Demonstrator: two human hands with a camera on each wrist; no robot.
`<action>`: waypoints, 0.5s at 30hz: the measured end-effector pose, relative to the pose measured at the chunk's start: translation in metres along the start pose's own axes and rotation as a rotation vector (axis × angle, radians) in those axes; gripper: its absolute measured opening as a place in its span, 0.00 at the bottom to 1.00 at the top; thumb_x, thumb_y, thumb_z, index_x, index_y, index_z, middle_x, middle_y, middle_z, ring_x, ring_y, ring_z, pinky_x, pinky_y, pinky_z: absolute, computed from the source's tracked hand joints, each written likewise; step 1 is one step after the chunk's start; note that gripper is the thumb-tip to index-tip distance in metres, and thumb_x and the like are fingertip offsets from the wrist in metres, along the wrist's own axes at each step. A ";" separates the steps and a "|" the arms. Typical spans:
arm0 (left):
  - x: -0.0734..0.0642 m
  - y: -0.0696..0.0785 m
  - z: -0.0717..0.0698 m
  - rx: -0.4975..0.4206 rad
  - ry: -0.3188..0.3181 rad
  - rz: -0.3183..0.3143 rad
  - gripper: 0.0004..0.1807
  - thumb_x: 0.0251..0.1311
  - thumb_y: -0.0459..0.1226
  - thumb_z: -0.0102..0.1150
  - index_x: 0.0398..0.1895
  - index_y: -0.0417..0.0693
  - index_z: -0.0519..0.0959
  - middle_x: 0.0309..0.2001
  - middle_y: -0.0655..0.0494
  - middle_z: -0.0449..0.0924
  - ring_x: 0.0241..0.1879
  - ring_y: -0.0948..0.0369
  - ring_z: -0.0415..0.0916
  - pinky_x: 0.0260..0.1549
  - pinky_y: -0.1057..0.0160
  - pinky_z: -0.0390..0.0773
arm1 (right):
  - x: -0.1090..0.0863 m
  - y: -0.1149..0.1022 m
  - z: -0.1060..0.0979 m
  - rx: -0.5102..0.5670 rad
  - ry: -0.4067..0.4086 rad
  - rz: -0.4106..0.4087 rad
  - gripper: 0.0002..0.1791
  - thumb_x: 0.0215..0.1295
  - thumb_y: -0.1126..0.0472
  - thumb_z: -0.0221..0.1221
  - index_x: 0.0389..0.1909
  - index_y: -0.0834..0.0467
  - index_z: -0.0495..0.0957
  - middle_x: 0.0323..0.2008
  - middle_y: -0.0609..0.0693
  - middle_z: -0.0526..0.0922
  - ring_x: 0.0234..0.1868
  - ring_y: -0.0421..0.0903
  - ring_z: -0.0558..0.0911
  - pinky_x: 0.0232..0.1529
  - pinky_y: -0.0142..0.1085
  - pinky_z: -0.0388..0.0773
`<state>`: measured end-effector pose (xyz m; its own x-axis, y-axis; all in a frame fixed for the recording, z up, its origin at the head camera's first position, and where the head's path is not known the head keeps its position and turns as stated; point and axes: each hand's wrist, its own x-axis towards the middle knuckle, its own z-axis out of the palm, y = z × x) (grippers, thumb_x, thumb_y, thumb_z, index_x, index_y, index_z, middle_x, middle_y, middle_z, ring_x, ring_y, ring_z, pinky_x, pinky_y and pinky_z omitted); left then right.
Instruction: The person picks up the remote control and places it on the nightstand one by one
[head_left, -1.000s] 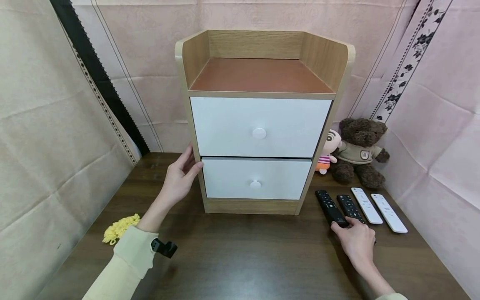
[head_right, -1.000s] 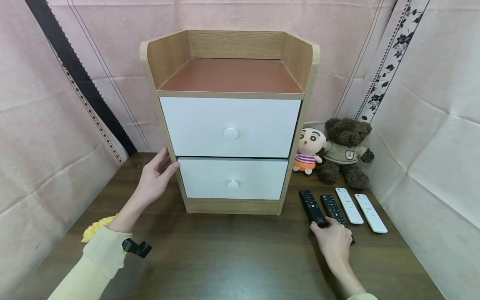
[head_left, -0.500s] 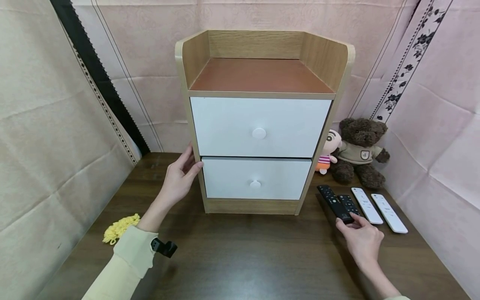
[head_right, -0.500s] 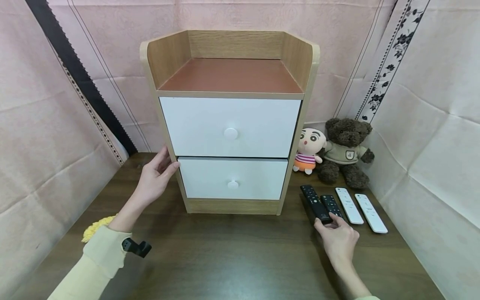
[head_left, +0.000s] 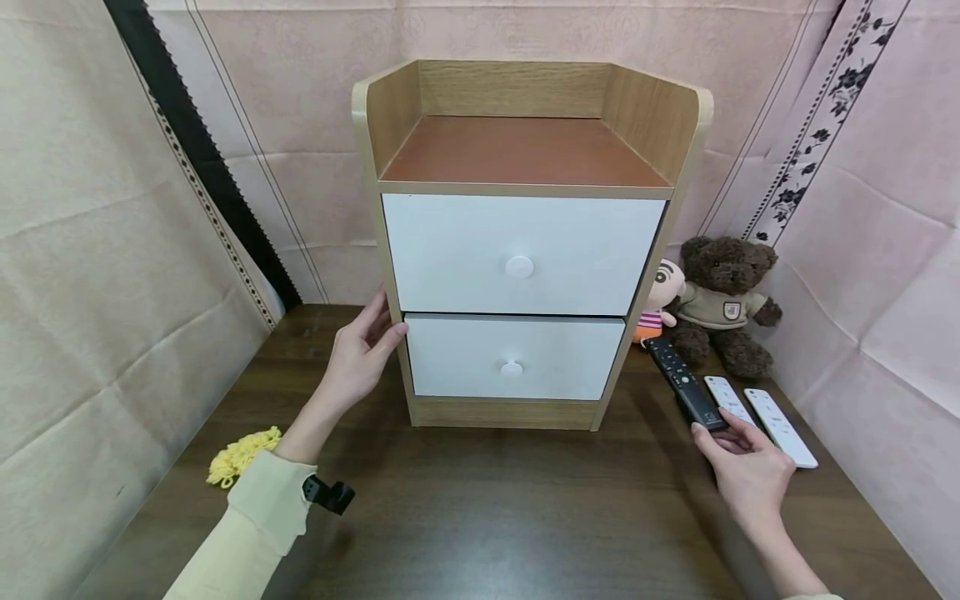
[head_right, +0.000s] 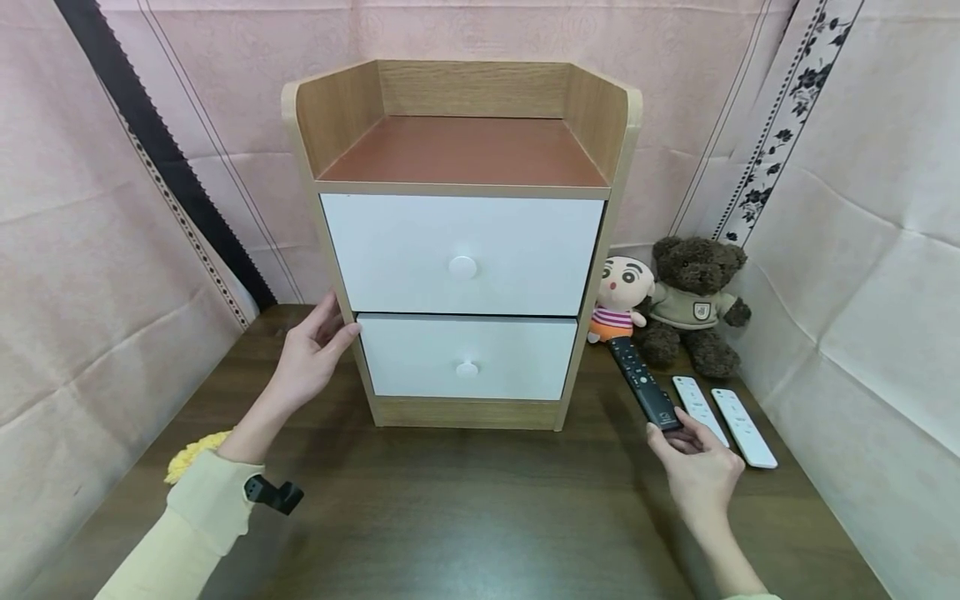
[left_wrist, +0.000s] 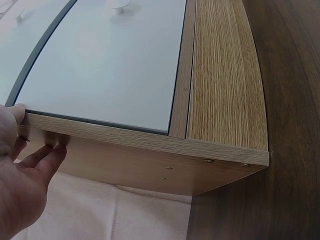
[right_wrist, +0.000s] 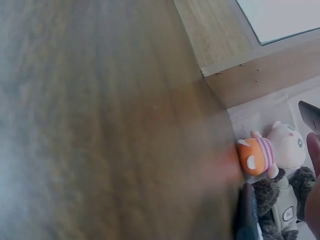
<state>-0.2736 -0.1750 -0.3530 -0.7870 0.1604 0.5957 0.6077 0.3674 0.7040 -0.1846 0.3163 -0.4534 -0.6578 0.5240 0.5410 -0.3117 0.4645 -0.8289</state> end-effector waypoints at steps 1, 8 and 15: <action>0.000 0.000 0.000 0.003 0.001 0.001 0.36 0.75 0.34 0.58 0.81 0.50 0.57 0.73 0.46 0.68 0.66 0.48 0.73 0.57 0.50 0.77 | 0.001 -0.002 -0.001 0.009 0.005 -0.007 0.22 0.51 0.77 0.72 0.49 0.75 0.83 0.25 0.25 0.82 0.24 0.24 0.82 0.28 0.17 0.77; 0.000 0.000 0.000 0.013 0.006 -0.005 0.36 0.74 0.34 0.59 0.81 0.47 0.57 0.71 0.44 0.70 0.64 0.47 0.74 0.56 0.51 0.78 | 0.008 -0.016 -0.006 0.033 0.033 -0.005 0.23 0.50 0.77 0.72 0.50 0.73 0.84 0.27 0.28 0.84 0.24 0.25 0.83 0.30 0.17 0.78; 0.001 0.000 -0.001 0.011 0.007 -0.002 0.35 0.74 0.34 0.59 0.80 0.46 0.59 0.71 0.43 0.70 0.64 0.47 0.75 0.54 0.53 0.79 | 0.018 -0.029 -0.014 0.087 0.085 -0.058 0.23 0.49 0.81 0.72 0.49 0.72 0.85 0.31 0.32 0.86 0.25 0.27 0.84 0.32 0.19 0.79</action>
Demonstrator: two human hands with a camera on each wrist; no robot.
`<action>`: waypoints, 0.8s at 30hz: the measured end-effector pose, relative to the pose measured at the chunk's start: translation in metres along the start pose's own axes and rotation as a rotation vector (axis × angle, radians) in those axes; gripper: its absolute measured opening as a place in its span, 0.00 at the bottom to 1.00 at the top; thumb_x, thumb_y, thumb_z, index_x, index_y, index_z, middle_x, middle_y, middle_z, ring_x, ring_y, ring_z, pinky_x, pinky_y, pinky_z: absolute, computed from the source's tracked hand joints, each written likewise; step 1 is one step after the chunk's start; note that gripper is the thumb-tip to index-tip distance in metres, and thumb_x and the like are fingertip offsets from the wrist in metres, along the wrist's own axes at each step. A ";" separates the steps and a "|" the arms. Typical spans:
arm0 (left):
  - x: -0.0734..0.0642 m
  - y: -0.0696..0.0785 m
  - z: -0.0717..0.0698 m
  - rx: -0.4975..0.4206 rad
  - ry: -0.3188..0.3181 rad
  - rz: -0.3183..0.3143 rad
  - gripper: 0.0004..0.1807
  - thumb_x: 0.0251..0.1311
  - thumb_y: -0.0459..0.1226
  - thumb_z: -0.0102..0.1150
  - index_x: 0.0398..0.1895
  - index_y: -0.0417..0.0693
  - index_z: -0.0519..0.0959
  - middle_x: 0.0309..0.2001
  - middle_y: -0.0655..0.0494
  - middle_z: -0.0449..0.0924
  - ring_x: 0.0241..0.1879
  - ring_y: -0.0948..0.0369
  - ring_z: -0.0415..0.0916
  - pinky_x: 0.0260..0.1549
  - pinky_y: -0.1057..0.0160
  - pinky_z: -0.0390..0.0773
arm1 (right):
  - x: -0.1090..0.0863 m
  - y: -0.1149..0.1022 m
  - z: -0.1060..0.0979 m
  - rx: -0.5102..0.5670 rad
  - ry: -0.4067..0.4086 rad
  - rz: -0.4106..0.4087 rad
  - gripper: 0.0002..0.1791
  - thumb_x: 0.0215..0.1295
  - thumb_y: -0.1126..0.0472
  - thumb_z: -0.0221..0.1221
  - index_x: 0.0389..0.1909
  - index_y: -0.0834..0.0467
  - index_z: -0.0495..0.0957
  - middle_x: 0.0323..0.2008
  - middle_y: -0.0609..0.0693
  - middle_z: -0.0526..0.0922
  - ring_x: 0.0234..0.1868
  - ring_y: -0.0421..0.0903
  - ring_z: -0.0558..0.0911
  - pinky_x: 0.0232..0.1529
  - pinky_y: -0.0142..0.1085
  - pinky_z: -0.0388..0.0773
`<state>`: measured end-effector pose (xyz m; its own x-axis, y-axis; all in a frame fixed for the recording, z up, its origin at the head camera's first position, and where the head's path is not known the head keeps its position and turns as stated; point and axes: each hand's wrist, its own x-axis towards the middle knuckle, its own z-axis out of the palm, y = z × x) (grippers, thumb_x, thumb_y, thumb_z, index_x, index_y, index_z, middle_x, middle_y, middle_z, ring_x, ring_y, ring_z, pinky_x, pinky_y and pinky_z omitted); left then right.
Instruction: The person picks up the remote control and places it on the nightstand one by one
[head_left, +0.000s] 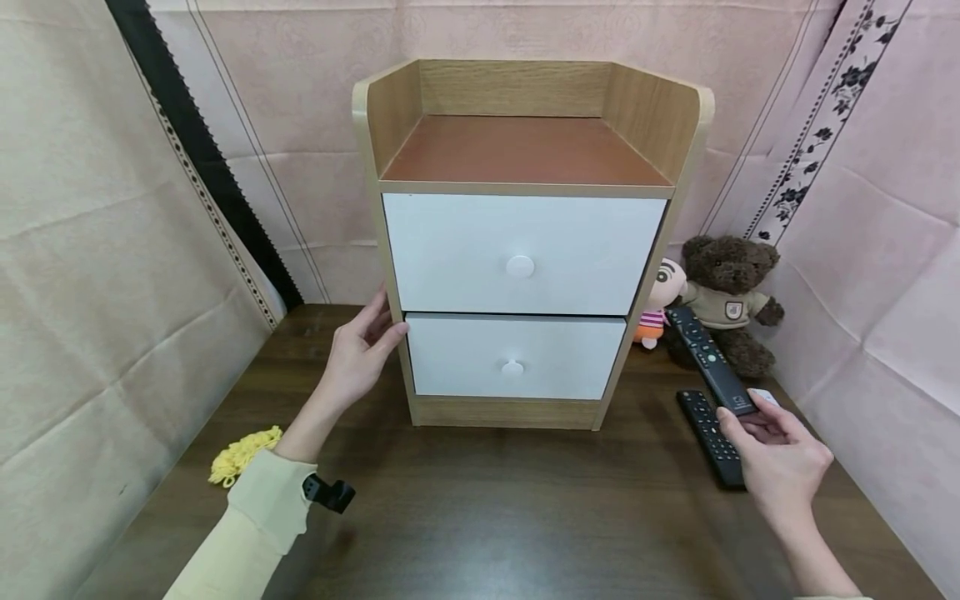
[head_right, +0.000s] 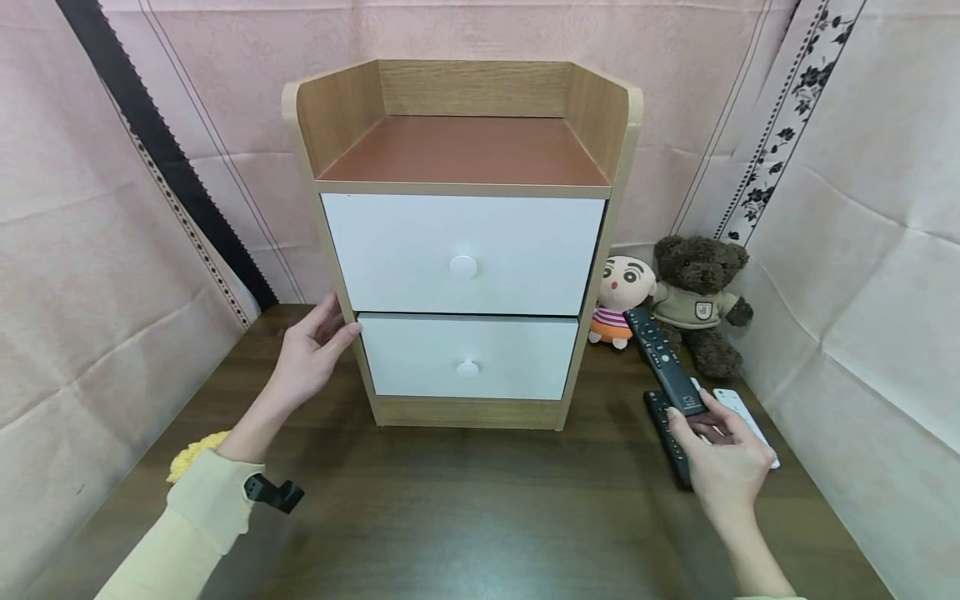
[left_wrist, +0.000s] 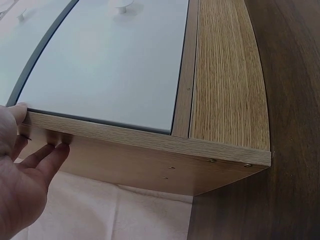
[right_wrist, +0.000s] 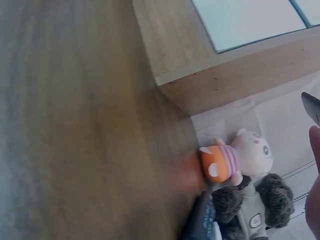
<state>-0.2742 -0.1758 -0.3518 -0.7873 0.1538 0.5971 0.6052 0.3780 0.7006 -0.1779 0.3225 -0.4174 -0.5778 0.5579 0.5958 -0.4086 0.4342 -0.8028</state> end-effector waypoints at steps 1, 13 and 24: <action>0.000 0.000 0.000 0.000 -0.001 0.000 0.35 0.74 0.34 0.59 0.80 0.46 0.59 0.71 0.43 0.70 0.64 0.46 0.75 0.54 0.53 0.79 | 0.001 -0.002 -0.001 0.001 0.004 -0.013 0.23 0.48 0.81 0.71 0.50 0.72 0.85 0.31 0.31 0.86 0.25 0.27 0.84 0.31 0.19 0.80; 0.000 0.002 0.001 -0.016 -0.006 -0.016 0.35 0.74 0.35 0.60 0.80 0.48 0.59 0.71 0.44 0.70 0.64 0.47 0.75 0.54 0.55 0.80 | 0.010 -0.028 -0.006 0.136 0.038 -0.080 0.23 0.48 0.83 0.68 0.49 0.76 0.83 0.28 0.39 0.87 0.26 0.31 0.85 0.33 0.21 0.81; 0.000 0.002 -0.001 -0.012 -0.001 -0.013 0.35 0.73 0.34 0.60 0.80 0.47 0.59 0.69 0.43 0.71 0.63 0.46 0.75 0.53 0.59 0.80 | 0.015 -0.057 -0.002 0.597 0.006 -0.197 0.25 0.42 0.90 0.64 0.47 0.86 0.77 0.33 0.56 0.90 0.29 0.42 0.87 0.33 0.24 0.82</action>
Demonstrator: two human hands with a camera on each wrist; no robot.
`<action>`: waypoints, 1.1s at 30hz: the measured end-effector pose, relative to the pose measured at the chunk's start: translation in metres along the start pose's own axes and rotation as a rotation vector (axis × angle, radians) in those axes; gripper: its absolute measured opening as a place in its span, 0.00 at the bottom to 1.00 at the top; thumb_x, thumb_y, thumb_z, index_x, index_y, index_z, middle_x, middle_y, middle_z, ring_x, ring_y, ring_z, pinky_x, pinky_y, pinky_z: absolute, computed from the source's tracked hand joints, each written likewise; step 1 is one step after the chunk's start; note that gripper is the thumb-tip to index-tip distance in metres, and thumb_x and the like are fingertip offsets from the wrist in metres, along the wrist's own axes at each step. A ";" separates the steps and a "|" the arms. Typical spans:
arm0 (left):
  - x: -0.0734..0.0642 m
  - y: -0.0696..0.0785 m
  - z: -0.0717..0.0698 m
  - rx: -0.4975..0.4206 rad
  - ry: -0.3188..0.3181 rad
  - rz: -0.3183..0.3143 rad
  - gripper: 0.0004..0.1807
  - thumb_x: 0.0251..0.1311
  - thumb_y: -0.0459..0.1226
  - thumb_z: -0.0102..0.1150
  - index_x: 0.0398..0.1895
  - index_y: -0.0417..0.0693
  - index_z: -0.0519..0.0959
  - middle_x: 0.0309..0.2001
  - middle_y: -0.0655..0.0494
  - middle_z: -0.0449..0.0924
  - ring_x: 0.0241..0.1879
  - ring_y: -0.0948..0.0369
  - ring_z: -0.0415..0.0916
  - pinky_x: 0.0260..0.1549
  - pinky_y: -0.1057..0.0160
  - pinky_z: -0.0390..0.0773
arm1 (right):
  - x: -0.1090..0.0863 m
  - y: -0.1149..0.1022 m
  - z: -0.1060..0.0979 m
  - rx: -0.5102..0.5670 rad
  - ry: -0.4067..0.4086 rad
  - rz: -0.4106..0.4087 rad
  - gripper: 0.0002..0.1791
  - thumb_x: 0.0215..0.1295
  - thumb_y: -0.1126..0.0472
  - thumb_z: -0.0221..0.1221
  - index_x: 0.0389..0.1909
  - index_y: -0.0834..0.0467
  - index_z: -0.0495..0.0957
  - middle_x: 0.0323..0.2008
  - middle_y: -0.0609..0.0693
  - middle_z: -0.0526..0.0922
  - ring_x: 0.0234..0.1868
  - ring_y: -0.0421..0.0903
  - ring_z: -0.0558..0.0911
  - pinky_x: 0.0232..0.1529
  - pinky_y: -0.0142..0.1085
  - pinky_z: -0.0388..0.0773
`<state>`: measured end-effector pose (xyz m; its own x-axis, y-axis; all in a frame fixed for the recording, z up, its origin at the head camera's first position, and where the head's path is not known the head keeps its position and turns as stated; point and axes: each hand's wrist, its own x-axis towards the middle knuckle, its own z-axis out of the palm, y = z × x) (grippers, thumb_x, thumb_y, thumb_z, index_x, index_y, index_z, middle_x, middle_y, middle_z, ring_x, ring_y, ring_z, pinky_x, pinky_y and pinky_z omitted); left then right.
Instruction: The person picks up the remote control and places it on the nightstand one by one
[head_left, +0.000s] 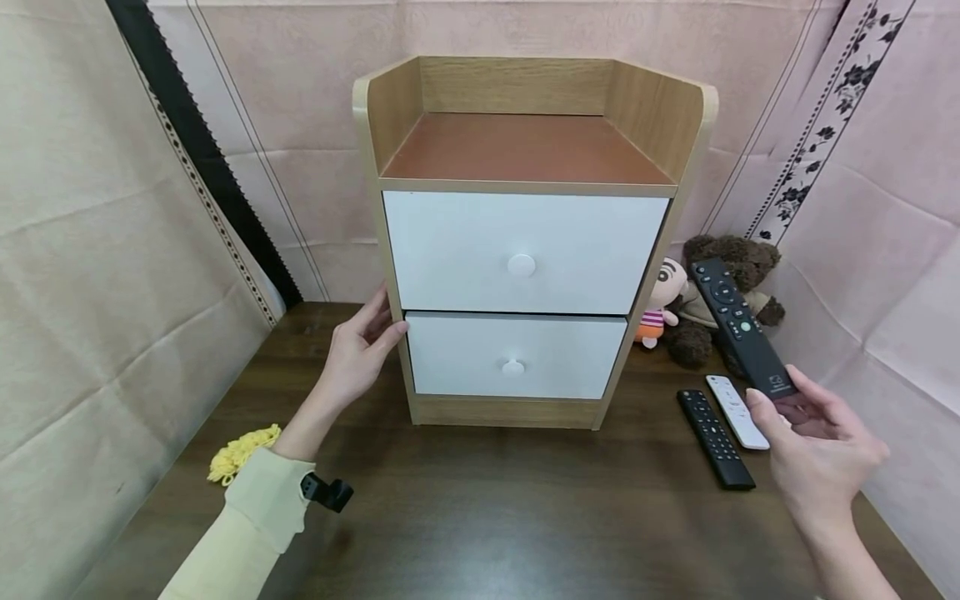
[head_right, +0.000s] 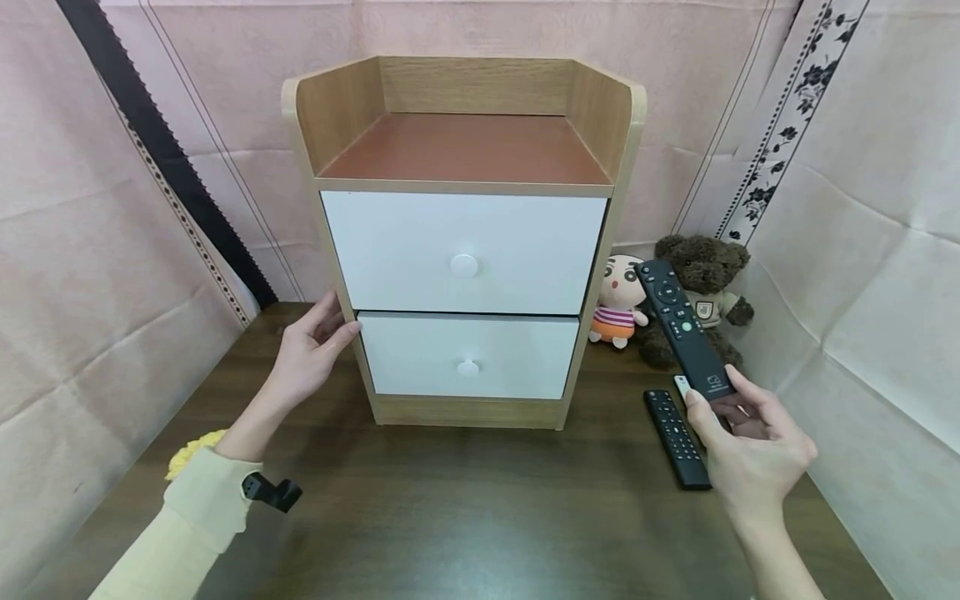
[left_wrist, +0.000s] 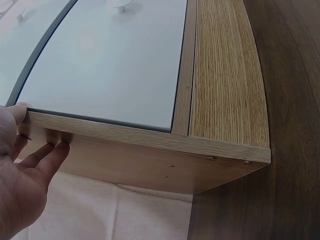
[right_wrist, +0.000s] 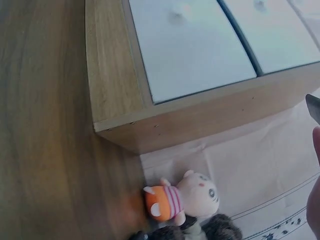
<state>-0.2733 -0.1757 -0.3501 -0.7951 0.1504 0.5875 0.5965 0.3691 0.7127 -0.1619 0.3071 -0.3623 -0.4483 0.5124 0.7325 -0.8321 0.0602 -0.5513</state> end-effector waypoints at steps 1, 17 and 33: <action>0.000 0.000 0.000 -0.001 -0.002 -0.002 0.36 0.73 0.34 0.60 0.80 0.47 0.59 0.70 0.42 0.71 0.63 0.46 0.75 0.53 0.59 0.80 | 0.001 -0.001 0.001 0.009 -0.006 -0.012 0.25 0.42 0.90 0.64 0.47 0.86 0.77 0.33 0.57 0.89 0.29 0.42 0.87 0.34 0.24 0.83; 0.000 0.000 0.000 -0.024 -0.009 -0.019 0.35 0.74 0.35 0.60 0.80 0.50 0.59 0.71 0.46 0.71 0.64 0.49 0.75 0.53 0.63 0.79 | 0.009 -0.021 0.035 0.201 -0.011 -0.112 0.25 0.37 0.93 0.61 0.44 0.91 0.74 0.35 0.67 0.88 0.30 0.50 0.87 0.38 0.31 0.86; 0.001 0.001 -0.002 -0.005 -0.010 -0.013 0.36 0.73 0.35 0.60 0.81 0.50 0.59 0.72 0.46 0.69 0.64 0.47 0.75 0.54 0.53 0.80 | 0.028 -0.031 0.083 0.181 -0.110 -0.183 0.24 0.38 0.87 0.67 0.42 0.90 0.75 0.37 0.67 0.87 0.31 0.48 0.88 0.38 0.31 0.85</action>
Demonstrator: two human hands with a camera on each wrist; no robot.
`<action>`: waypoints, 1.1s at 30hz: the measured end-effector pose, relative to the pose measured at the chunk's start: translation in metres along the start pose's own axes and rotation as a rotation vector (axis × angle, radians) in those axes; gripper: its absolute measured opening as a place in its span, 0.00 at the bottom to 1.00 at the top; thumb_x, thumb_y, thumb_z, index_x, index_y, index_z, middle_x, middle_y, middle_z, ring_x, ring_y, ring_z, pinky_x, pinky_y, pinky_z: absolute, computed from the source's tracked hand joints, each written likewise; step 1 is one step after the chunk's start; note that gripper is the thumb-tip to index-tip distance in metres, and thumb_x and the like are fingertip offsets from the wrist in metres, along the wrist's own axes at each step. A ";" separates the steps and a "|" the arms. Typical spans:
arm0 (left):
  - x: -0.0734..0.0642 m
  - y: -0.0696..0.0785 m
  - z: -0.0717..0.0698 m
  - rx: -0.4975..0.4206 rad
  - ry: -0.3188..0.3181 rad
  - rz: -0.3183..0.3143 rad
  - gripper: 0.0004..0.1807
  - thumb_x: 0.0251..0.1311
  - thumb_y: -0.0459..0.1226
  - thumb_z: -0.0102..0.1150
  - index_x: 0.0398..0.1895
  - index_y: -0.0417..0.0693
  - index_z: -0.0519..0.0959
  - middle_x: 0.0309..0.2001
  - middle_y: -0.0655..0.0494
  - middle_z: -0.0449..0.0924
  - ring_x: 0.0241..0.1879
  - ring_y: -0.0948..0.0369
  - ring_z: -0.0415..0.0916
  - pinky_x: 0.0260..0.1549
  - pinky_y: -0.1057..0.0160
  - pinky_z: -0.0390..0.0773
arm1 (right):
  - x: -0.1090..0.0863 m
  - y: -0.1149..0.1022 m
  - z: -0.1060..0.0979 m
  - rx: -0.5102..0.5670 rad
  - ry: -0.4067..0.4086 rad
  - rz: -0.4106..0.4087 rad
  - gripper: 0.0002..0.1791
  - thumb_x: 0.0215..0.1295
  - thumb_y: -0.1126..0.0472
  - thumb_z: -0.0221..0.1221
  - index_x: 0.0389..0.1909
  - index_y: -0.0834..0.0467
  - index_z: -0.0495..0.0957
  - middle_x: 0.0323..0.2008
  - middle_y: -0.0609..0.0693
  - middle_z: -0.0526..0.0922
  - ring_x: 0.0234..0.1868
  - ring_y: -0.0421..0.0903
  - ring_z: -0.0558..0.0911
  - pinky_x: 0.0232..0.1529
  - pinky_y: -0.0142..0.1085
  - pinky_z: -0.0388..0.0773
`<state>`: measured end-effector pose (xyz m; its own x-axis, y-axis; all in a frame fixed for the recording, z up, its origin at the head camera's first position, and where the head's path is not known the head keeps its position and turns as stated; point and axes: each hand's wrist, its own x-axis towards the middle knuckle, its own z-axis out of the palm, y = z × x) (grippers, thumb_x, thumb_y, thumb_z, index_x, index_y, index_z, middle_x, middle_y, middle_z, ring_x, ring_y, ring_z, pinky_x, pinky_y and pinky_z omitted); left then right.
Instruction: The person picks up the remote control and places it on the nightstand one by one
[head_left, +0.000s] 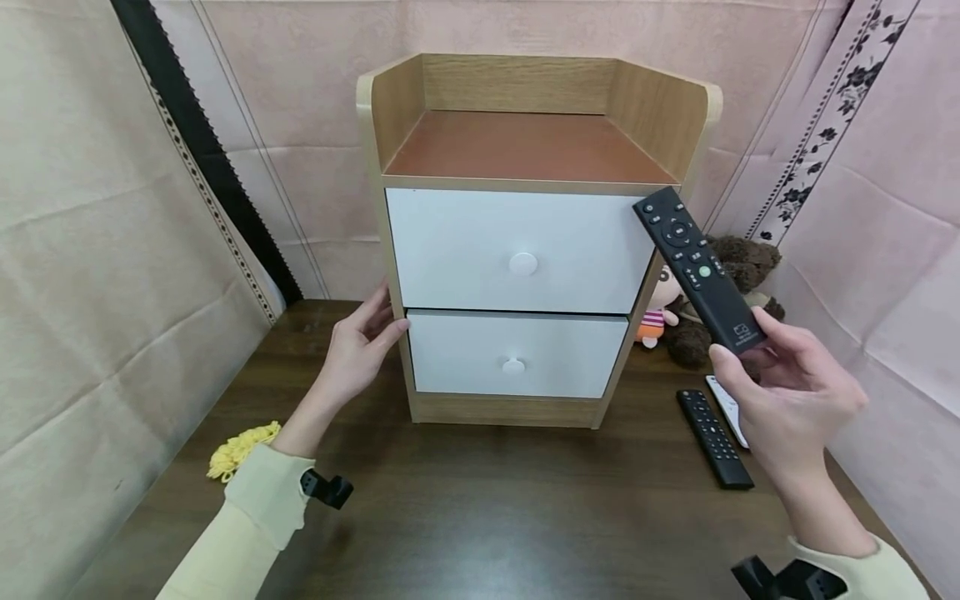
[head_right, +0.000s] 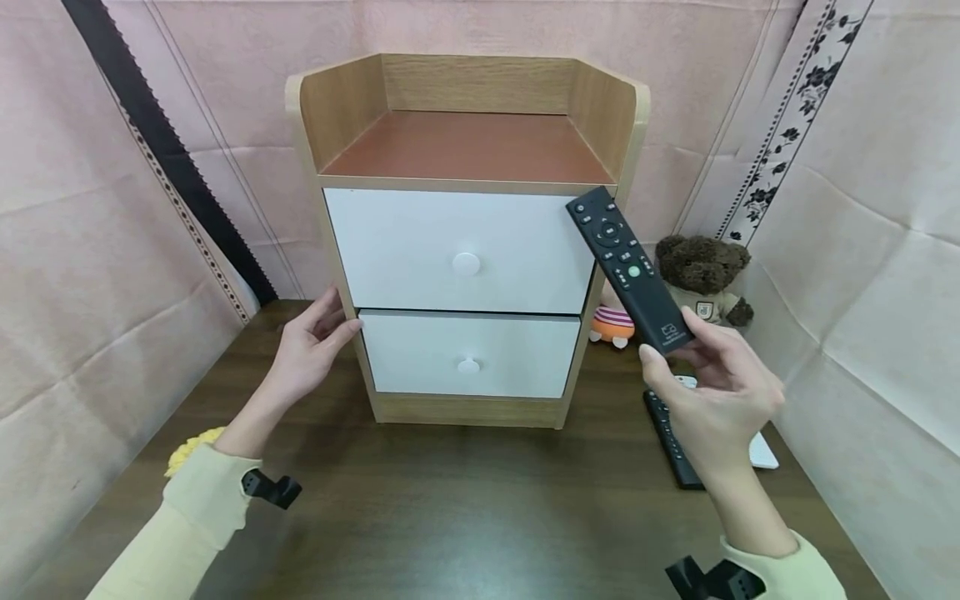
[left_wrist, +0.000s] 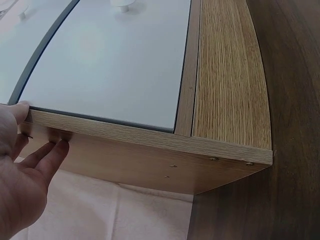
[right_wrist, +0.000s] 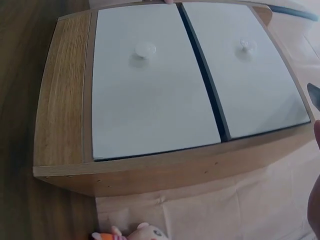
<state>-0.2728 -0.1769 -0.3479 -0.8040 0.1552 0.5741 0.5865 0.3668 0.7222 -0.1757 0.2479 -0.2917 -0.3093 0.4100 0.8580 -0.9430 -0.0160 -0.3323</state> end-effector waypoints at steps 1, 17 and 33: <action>0.000 0.000 0.000 -0.002 -0.003 0.000 0.36 0.73 0.35 0.60 0.81 0.49 0.59 0.72 0.46 0.69 0.65 0.46 0.74 0.54 0.53 0.80 | 0.002 0.000 0.003 -0.012 -0.012 -0.006 0.24 0.38 0.87 0.68 0.42 0.90 0.75 0.37 0.67 0.87 0.31 0.48 0.88 0.39 0.30 0.85; -0.001 0.000 0.001 -0.040 -0.006 -0.013 0.36 0.74 0.34 0.59 0.81 0.48 0.58 0.73 0.46 0.68 0.65 0.48 0.73 0.55 0.61 0.79 | 0.026 0.023 0.053 -0.371 -0.124 -0.065 0.22 0.44 0.74 0.74 0.45 0.71 0.87 0.35 0.60 0.88 0.28 0.40 0.84 0.37 0.26 0.83; -0.001 -0.001 0.004 -0.050 0.000 -0.019 0.35 0.74 0.35 0.59 0.81 0.51 0.59 0.73 0.48 0.68 0.65 0.50 0.74 0.55 0.56 0.79 | 0.047 0.026 0.120 -0.371 -0.180 -0.012 0.21 0.47 0.72 0.76 0.46 0.67 0.87 0.33 0.57 0.88 0.27 0.38 0.84 0.35 0.27 0.84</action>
<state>-0.2730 -0.1741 -0.3505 -0.8152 0.1481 0.5599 0.5749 0.3235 0.7515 -0.2290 0.1576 -0.2132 -0.3457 0.2418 0.9067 -0.8487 0.3316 -0.4120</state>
